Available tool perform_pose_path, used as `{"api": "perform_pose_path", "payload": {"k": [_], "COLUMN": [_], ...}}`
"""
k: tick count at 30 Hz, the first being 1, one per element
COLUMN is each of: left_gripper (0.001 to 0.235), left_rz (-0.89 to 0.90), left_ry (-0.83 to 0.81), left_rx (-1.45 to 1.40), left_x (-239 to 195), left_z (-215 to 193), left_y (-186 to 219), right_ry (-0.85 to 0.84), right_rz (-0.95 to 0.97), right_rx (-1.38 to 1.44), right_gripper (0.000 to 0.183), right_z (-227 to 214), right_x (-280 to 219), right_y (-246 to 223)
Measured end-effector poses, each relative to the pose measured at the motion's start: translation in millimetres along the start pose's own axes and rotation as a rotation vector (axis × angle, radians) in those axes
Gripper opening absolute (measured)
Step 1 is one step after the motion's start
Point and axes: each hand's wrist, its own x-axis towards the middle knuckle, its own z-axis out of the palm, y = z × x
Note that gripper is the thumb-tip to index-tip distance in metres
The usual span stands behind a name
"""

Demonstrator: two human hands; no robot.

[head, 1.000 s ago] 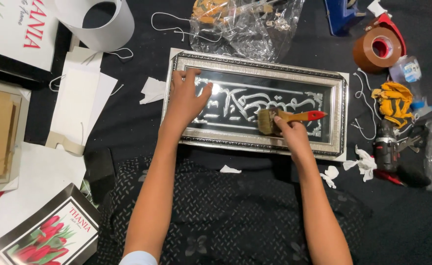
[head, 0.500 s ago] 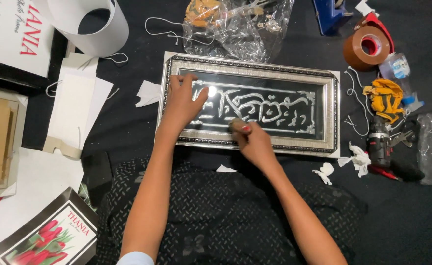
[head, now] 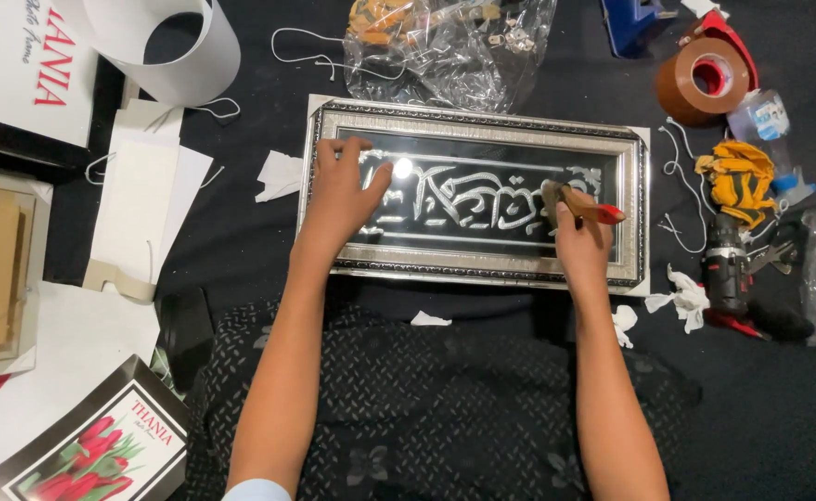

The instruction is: The person uses a brush to wipe the surface of a silver picture frame containing Arabic calligraphy. The person repeatedly brushes the glass and frame edges while seated at a cluttered work table.

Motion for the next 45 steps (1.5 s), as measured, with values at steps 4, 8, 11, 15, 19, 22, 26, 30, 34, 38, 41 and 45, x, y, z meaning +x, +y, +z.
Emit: {"api": "perform_pose_path", "payload": {"k": [4,8,11,15,19,22,26,30,34,38,41,45], "left_gripper": [0.042,0.043,0.044,0.044,0.044,0.044,0.043,0.043,0.043,0.044,0.043,0.041], "left_rz": [0.008,0.004,-0.003,-0.019,-0.038,-0.042,-0.034,-0.029,-0.037,-0.040,-0.025,0.013], "left_ry": [0.003,-0.002,-0.015,-0.034,-0.041,-0.050,-0.056,-0.069,-0.071,-0.068,-0.040,0.016], "left_rx": [-0.007,0.007,0.012,0.026,0.026,0.028,0.028,0.056,0.034,0.010,-0.002,-0.024], "left_x": [1,3,2,2,1,2,1,3,3,1,-4,-8], "left_z": [1,2,5,9,9,9,11,14,13,8,-1,-15], "left_y": [-3,-4,-7,-11,-5,-4,-2,-7,-6,0,6,17], "right_ry": [0.022,-0.282,-0.591,-0.643,-0.401,-0.060,-0.030,-0.227,-0.543,-0.633,-0.357,0.060], "right_rz": [-0.178,-0.211,0.010,0.301,0.316,-0.039,-0.299,-0.539,-0.440,-0.029,0.027,-0.091], "right_rx": [-0.062,-0.131,-0.043,0.182,0.160,0.057,-0.195,-0.259,-0.111,-0.023,-0.058,-0.361], "right_gripper": [0.029,0.029,0.046,0.065,0.064,0.037,0.036,0.040,0.040,0.048,0.050,0.036], "right_z": [23,67,69,60,18,6,16,57,51,28,12,-15], "right_x": [-18,-58,-83,-68,-30,-5,-3,-32,-78,-59,-31,5], "right_y": [-3,-37,-65,-67,-56,0,22,5,-73,-87,-54,18]}}
